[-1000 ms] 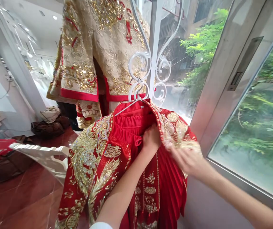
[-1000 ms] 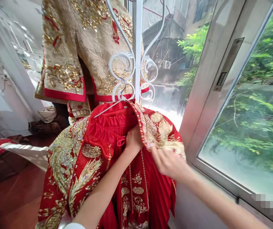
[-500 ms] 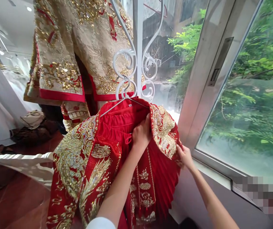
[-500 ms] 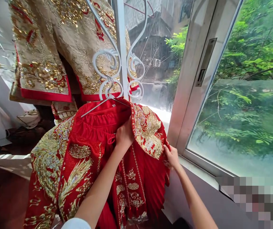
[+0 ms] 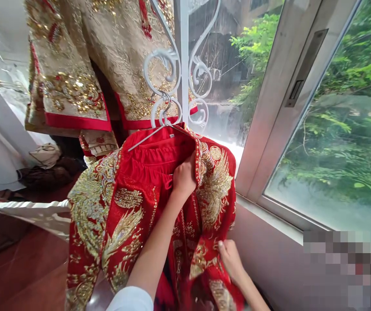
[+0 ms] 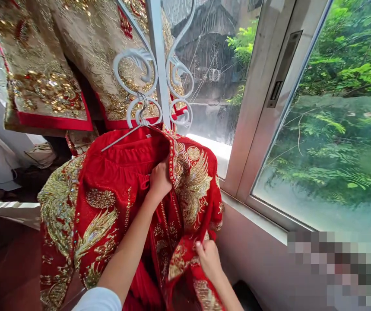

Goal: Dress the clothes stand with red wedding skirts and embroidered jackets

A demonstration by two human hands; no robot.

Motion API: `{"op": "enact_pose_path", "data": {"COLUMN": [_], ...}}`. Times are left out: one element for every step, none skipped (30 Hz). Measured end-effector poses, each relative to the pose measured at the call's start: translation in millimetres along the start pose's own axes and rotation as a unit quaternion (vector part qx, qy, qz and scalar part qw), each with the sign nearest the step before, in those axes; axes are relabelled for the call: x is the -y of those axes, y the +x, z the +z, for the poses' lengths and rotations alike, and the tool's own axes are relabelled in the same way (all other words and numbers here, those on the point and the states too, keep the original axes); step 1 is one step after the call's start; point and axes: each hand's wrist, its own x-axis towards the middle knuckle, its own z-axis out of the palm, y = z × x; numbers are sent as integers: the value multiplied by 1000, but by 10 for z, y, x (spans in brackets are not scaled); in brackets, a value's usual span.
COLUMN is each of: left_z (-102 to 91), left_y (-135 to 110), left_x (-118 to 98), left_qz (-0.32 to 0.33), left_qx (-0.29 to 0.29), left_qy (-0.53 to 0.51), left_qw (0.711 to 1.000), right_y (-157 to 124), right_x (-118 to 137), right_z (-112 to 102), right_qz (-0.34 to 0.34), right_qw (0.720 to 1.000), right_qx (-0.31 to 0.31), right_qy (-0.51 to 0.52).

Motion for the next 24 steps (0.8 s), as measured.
{"op": "enact_pose_path", "data": {"left_z": [-10, -18, -22, -24, -22, -19, -12, -1, 15, 36, 64, 98, 135, 173, 208, 235, 249, 247, 226, 185, 125, 48, -44, -146], "left_y": [2, 6, 10, 14, 18, 22, 28, 36, 47, 63, 84, 111, 141, 173, 204, 227, 237, 227, 190, 121, 17, -122, -295, -494], "left_x": [10, 17, 19, 20, 19, 19, 23, 31, 47, 68, 95, 123, 150, 170, 179, 176, 161, 136, 107, 82, 70, 77, 108, 165], "left_qz": [10, 17, 20, 19, 18, 16, 14, 11, 8, 1, -5, -10, -16, -21, -23, -22, -20, -19, -13, 2, 24, 46, 62, 64], "left_qx": [-6, -9, -11, -11, -9, -8, -7, -8, -10, -11, -12, -12, -13, -14, -16, -18, -20, -18, -18, -21, -34, -60, -102, -160], "left_qy": [-25, -44, -55, -61, -64, -65, -63, -61, -61, -63, -70, -81, -98, -116, -132, -144, -150, -151, -148, -139, -124, -99, -63, -18], "left_qw": [1000, 999, 998, 998, 998, 998, 998, 998, 998, 998, 997, 997, 995, 993, 991, 989, 988, 988, 989, 990, 991, 992, 991, 985], "right_y": [90, 203, 330, 463, 590, 703, 795, 859, 894, 896, 869, 817, 749, 680, 621, 585, 577, 596, 636, 688, 742, 790, 827, 855], "right_x": [-6, -2, 21, 70, 148, 254, 383, 524, 667, 802, 918, 1006, 1059, 1075, 1055, 1005, 936, 861, 795, 747, 727, 739, 780, 847], "right_z": [-94, -207, -315, -400, -454, -481, -490, -499, -520, -564, -628, -703, -769, -807, -801, -744, -641, -508, -366, -238, -145, -101, -110, -167], "right_qz": [5, 14, 17, 10, -7, -29, -52, -70, -89, -112, -141, -172, -200, -223, -245, -260, -262, -250, -223, -196, -169, -147, -133, -122], "right_qw": [999, 996, 990, 983, 980, 983, 988, 991, 992, 990, 987, 983, 976, 970, 965, 963, 964, 967, 973, 975, 974, 968, 955, 938], "right_qx": [-33, -85, -140, -184, -197, -183, -145, -100, -57, -31, -29, -45, -78, -99, -94, -70, -34, 3, 32, 61, 86, 110, 131, 145], "right_qy": [10, 18, 26, 30, 24, 8, -20, -50, -72, -80, -67, -47, -30, -19, -18, -23, -30, -41, -58, -83, -123, -173, -231, -289]}}
